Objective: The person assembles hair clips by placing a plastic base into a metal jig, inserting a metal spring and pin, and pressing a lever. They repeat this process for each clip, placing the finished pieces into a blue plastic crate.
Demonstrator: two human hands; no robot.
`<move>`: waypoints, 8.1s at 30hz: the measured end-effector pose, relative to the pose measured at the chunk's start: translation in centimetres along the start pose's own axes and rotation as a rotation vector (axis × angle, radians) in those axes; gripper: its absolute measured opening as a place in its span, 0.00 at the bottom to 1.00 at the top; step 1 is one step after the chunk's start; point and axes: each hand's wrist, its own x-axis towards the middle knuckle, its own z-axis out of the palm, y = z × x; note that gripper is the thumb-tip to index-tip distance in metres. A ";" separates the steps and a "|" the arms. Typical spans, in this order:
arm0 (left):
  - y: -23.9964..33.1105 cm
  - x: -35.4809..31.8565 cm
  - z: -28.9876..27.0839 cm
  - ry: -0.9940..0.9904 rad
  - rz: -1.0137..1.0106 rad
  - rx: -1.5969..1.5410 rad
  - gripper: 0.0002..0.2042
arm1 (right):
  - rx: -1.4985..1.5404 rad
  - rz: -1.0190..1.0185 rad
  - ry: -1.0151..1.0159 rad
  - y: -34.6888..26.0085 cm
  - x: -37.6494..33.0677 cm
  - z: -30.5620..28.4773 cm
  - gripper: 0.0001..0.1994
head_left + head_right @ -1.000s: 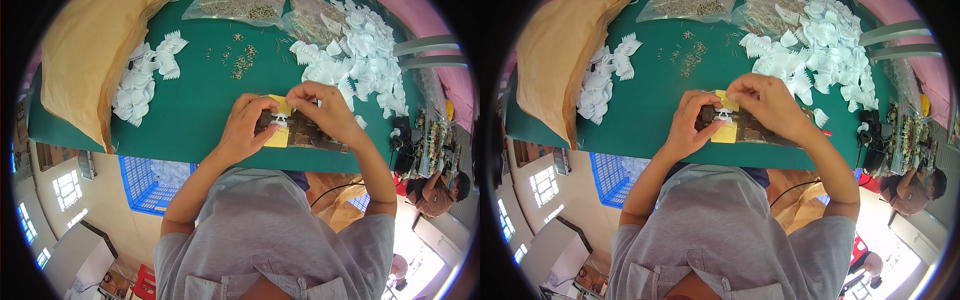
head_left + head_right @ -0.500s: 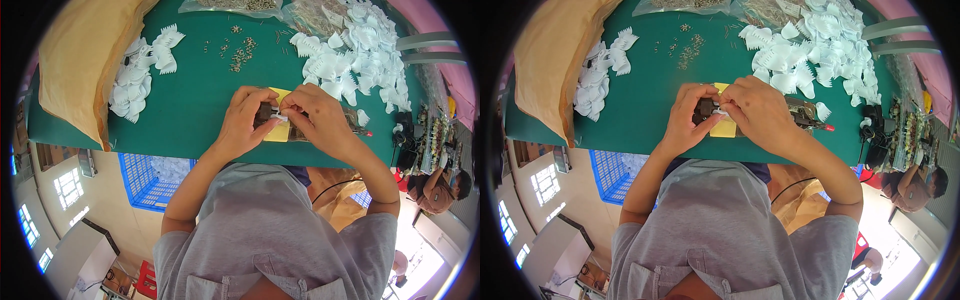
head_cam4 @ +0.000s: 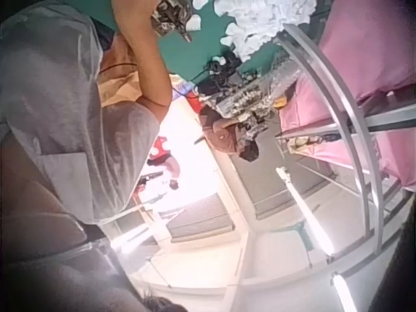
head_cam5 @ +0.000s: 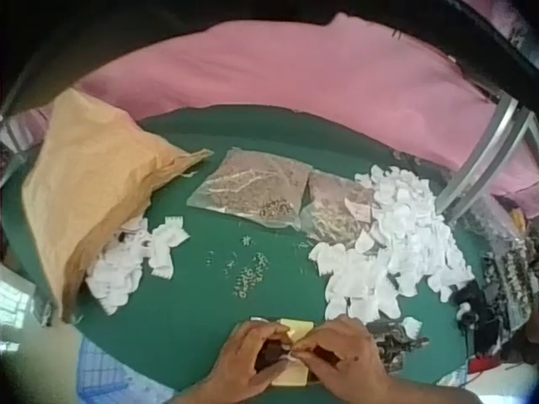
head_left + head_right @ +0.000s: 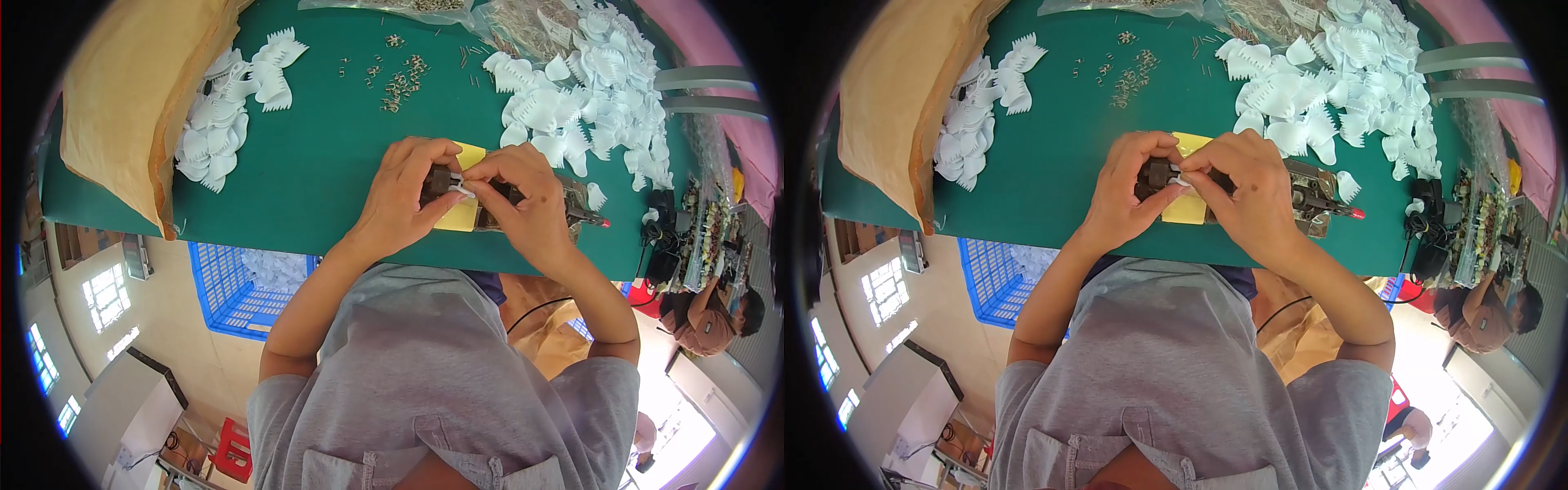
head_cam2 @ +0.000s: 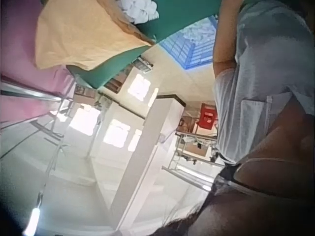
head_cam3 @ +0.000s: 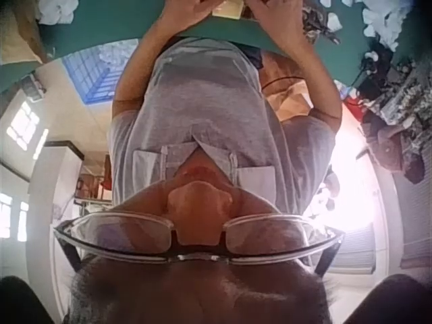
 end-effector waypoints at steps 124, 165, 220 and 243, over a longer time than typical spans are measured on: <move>0.0 1.7 0.0 -0.062 -0.051 -0.143 0.13 | 0.953 0.153 0.588 6.9 -7.6 -10.1 0.18; -6.1 5.4 -18.0 0.078 -0.135 1.095 0.12 | 0.289 0.471 0.826 13.6 -14.4 -4.7 0.12; 2.9 -0.4 -0.5 0.057 0.128 0.314 0.14 | -0.329 0.065 0.114 2.7 3.2 -3.5 0.12; 1.1 -0.4 -0.4 0.063 0.090 0.254 0.39 | 0.185 -0.034 -0.189 1.3 2.8 -1.9 0.08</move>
